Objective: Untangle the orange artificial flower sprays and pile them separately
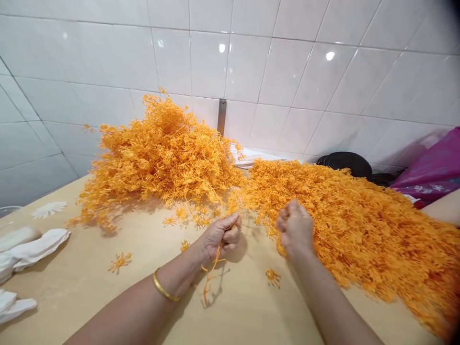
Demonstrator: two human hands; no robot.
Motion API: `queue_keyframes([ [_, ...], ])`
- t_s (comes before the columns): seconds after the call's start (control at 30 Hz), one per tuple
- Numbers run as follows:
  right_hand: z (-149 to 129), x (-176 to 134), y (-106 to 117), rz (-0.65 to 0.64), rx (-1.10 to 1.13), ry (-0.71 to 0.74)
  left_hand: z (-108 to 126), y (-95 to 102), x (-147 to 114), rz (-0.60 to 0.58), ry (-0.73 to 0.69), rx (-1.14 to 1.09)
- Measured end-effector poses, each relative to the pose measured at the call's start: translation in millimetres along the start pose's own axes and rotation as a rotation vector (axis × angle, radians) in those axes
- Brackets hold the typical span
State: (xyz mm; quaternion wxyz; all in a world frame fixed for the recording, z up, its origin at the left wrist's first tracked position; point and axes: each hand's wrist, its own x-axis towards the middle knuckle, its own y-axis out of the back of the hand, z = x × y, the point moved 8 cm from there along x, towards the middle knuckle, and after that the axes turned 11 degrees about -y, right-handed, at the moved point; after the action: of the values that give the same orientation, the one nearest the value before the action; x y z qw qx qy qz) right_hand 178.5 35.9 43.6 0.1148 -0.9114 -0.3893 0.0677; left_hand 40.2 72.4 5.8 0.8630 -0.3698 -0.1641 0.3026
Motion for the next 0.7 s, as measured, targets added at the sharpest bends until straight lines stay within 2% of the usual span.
queue_keyframes([
  [0.03, -3, 4, 9, 0.050, 0.044, -0.017, 2, 2.9, -1, 0.007, -0.009, 0.007],
  [0.07, -5, 6, 11, 0.040, 0.030, -0.030, 4, 5.2, -2, 0.012, -0.015, 0.010],
  [0.23, 9, -5, -17, -0.230, -0.133, -0.108, 7, 2.9, 0, -0.034, -0.009, -0.016],
  [0.4, 28, -17, -38, -0.453, -0.074, -0.279, 6, -1.0, 2, -0.039, -0.019, -0.016],
  [0.5, 27, -24, -45, -0.575, -0.050, -0.325, 0, -0.6, 1, -0.009, 0.026, 0.095],
  [0.6, 25, -23, -41, -0.553, -0.007, -0.355, -3, 0.9, 0, 0.027, 0.029, 0.345],
  [0.7, 28, -19, -35, -0.504, -0.040, -0.365, -2, -2.4, 0, 0.023, -0.030, 0.547],
])
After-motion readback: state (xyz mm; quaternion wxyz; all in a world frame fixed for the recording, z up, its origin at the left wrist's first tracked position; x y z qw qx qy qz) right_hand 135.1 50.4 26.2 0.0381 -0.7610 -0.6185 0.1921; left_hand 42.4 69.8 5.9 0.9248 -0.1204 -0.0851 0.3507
